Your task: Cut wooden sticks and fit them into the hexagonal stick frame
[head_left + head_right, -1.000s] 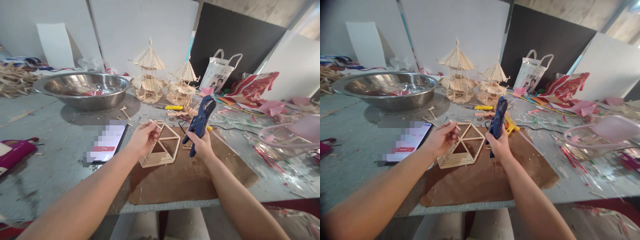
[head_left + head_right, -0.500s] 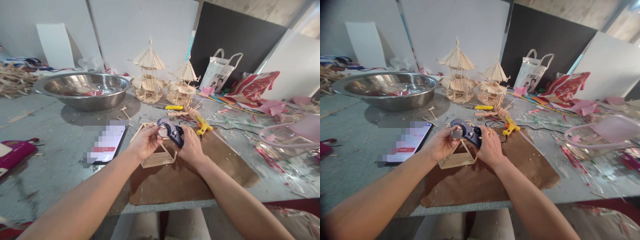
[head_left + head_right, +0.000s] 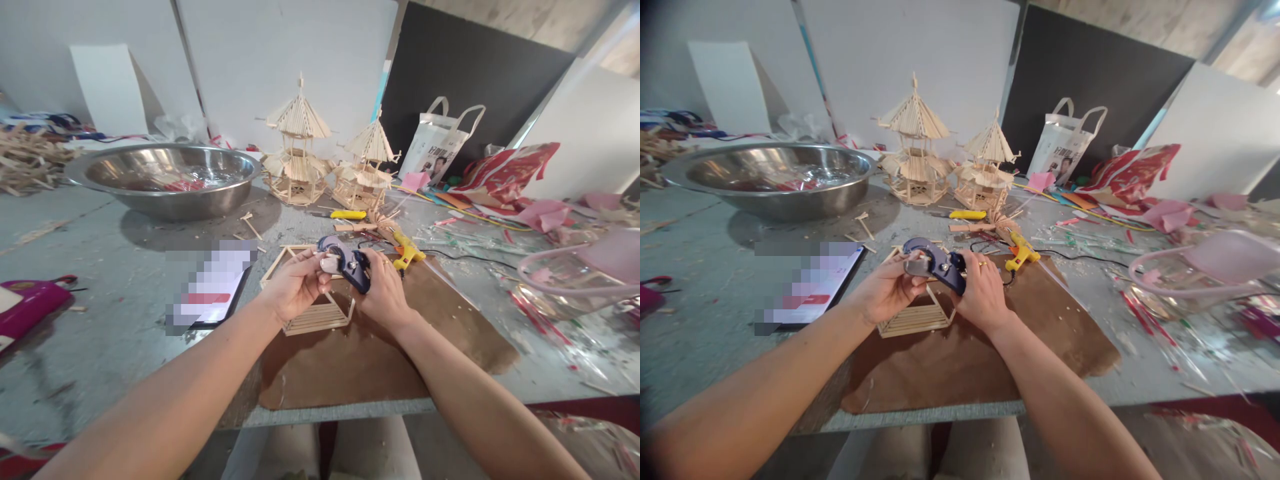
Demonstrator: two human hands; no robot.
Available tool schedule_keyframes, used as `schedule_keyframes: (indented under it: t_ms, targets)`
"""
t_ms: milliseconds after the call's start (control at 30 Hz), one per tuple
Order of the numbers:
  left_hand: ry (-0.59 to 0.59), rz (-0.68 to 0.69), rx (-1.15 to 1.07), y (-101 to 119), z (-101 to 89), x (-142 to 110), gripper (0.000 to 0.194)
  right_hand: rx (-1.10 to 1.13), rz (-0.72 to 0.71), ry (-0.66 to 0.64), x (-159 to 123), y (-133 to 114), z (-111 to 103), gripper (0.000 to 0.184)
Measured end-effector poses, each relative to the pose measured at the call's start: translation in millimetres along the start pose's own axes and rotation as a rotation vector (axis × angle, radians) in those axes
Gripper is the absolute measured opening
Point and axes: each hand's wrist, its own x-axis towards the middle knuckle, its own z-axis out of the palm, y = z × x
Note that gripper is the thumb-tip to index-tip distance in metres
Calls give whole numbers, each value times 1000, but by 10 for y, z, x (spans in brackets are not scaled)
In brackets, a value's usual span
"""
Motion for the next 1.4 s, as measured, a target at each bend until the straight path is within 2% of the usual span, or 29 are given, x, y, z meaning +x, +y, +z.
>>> schedule_keyframes:
  t_ms: [467,1033,1400]
  targets:
    - [-21,34,-36,-18,-19,6,12,45,18,-6,11,-16,-7,53]
    - [11,17,-14,-15,23,-9,10,14,21,-15,7,-16,-26,50]
    - [-16,72,18,-9,21,-4,11,-4,91,-100,-9,-29,-58,41]
